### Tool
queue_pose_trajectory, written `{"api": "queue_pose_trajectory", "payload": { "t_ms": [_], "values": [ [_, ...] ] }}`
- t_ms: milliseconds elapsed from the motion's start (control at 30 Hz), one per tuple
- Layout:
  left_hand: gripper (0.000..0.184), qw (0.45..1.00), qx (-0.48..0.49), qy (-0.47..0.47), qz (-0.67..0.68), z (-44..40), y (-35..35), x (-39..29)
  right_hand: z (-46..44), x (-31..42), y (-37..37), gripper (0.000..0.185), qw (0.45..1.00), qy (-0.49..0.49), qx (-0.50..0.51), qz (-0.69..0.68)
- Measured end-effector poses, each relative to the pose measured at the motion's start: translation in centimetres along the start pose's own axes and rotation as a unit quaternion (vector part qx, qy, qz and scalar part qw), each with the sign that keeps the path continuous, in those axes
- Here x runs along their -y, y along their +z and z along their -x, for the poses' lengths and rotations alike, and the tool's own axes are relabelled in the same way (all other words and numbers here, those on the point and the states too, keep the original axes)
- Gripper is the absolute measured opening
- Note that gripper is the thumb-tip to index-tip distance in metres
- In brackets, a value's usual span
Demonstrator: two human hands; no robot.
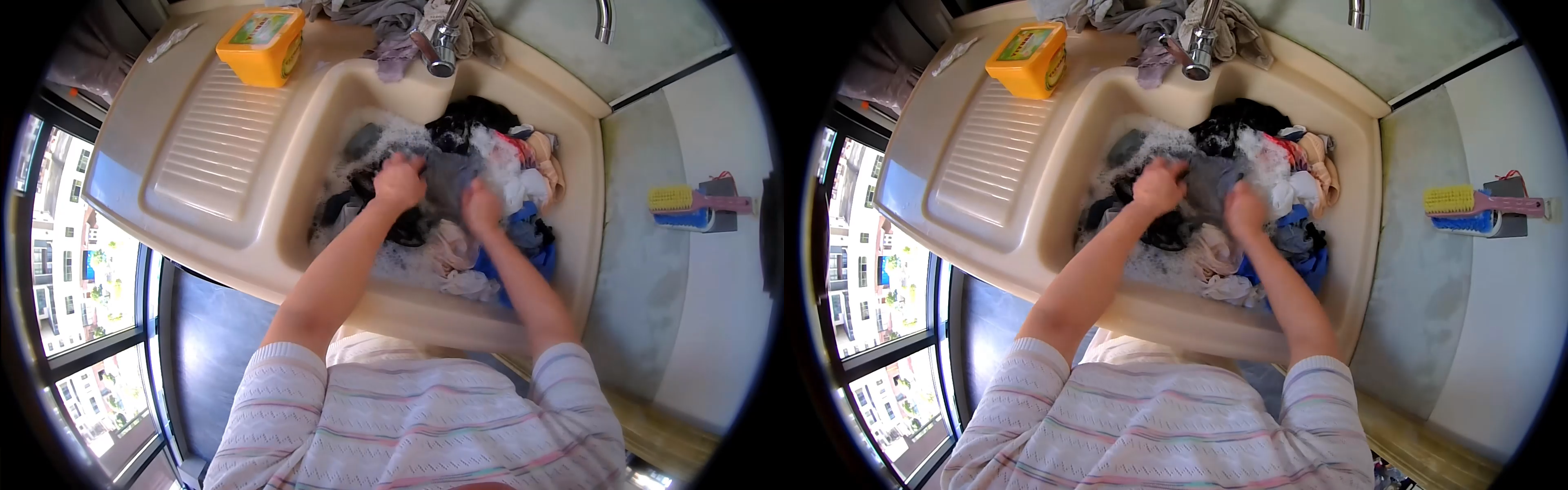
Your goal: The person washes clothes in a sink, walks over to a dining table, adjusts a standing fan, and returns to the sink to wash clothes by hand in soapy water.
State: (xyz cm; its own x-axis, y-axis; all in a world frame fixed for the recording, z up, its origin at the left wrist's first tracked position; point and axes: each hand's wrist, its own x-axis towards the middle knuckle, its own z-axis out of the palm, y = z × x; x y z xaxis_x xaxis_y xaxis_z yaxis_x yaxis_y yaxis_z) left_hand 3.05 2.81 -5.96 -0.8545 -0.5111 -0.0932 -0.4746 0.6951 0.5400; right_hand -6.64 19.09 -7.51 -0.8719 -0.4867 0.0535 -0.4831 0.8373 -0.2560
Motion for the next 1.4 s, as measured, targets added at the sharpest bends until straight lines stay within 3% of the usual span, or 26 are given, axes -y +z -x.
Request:
{"api": "queue_pose_trajectory", "payload": {
  "t_ms": [33,67,133,200,233,267,333,400,467,500,533,567,600,667,700,767,833,933,967,1033,1067,1133,1167,1267,1300,1400],
  "values": [
    [0.037,0.992,0.029,0.061,-0.106,0.5,1.0,0.0,0.9,-0.9,1.9,0.018,0.998,-0.053,0.017,0.029],
    [0.038,0.992,0.098,0.036,-0.076,0.6,1.0,-0.2,1.7,-1.8,3.9,0.017,0.992,-0.104,0.035,0.056],
    [0.04,0.974,0.224,-0.013,-0.019,-0.3,0.2,-0.3,-0.6,-3.1,5.2,0.019,0.991,-0.048,0.103,0.069],
    [0.05,0.948,0.2,-0.104,0.223,-1.2,0.6,1.0,-1.9,0.0,1.7,0.022,0.983,0.033,0.18,0.01],
    [0.053,0.888,0.186,-0.172,0.383,-0.8,-1.0,0.1,-1.2,2.3,0.5,0.025,0.998,-0.023,0.028,-0.054],
    [0.056,0.796,0.166,-0.237,0.532,-0.7,-1.8,-0.4,-0.7,5.1,-1.8,0.028,0.977,-0.004,0.049,-0.207],
    [0.037,0.601,0.261,-0.203,0.727,-4.5,5.8,5.1,1.8,11.5,-5.8,0.031,0.963,-0.035,0.061,-0.26],
    [0.033,0.623,0.208,-0.235,0.717,-4.5,5.2,4.6,3.2,14.7,-4.3,0.028,0.899,-0.237,-0.117,-0.35],
    [0.03,0.64,0.155,-0.271,0.702,-3.6,3.8,3.4,1.7,13.5,-2.7,0.028,0.941,-0.232,-0.079,-0.235],
    [0.028,0.648,0.126,-0.283,0.696,-3.4,2.9,2.6,-0.2,11.8,-0.7,0.03,0.943,-0.176,-0.171,-0.225],
    [0.027,0.654,0.097,-0.297,0.689,-3.2,2.1,2.0,-1.8,9.4,-0.7,0.026,0.973,-0.062,-0.092,-0.204],
    [0.025,0.78,0.065,-0.209,0.586,-2.6,1.2,1.6,-3.2,6.3,0.4,0.027,0.989,0.0,-0.051,-0.136],
    [0.025,0.826,0.036,-0.195,0.527,-2.3,0.3,1.1,-3.6,3.8,0.1,0.028,0.996,0.013,0.023,-0.082],
    [0.026,0.899,-0.02,-0.167,0.404,-1.8,-1.4,0.0,-3.0,0.9,-0.5,0.026,0.998,0.031,-0.008,-0.05],
    [0.03,0.965,-0.056,-0.122,0.223,-1.5,-2.3,0.2,-2.2,0.4,-1.2,0.025,0.998,0.029,-0.03,-0.048],
    [0.034,0.998,-0.014,-0.04,0.045,-0.6,-1.1,0.1,0.4,-0.1,-0.3,0.022,0.999,-0.009,-0.026,-0.029],
    [0.039,0.993,0.055,0.016,-0.103,-0.1,0.7,0.2,1.1,-1.8,3.2,0.016,0.994,-0.042,0.097,0.031],
    [0.039,0.981,0.146,0.016,-0.123,0.2,0.1,0.1,-0.4,-3.2,4.1,0.015,0.974,-0.12,0.153,0.114],
    [0.043,0.981,0.175,0.007,-0.082,-0.1,-0.8,0.1,-1.7,-1.4,1.7,0.017,0.97,-0.005,0.227,0.09],
    [0.054,0.973,0.233,-0.01,0.007,-0.9,-3.0,-0.1,-2.9,-1.6,-1.8,0.018,0.971,0.033,0.209,-0.114],
    [0.062,0.983,0.182,0.032,-0.011,-0.7,-3.5,-0.6,-3.2,-1.5,-3.5,0.019,0.955,0.049,0.2,-0.213],
    [0.079,0.989,0.077,0.112,-0.052,0.1,-4.4,-1.2,-3.3,1.0,-9.0,0.02,0.864,0.084,0.243,-0.434],
    [0.099,0.985,0.086,0.148,-0.039,0.3,-4.4,-1.6,-3.0,2.4,-11.1,0.018,0.84,0.064,0.241,-0.482],
    [0.108,0.963,0.082,0.192,0.173,-0.3,-2.3,-1.1,-2.1,6.1,-15.0,0.014,0.758,0.011,0.236,-0.609],
    [0.099,0.943,0.037,0.24,0.227,-1.0,-1.4,-1.0,-1.9,6.7,-15.6,0.014,0.73,0.0,0.238,-0.641],
    [0.081,0.847,0.133,0.18,0.482,-0.5,-3.5,-2.7,-0.3,7.7,-17.9,0.014,0.67,0.029,0.213,-0.71]
  ]
}}
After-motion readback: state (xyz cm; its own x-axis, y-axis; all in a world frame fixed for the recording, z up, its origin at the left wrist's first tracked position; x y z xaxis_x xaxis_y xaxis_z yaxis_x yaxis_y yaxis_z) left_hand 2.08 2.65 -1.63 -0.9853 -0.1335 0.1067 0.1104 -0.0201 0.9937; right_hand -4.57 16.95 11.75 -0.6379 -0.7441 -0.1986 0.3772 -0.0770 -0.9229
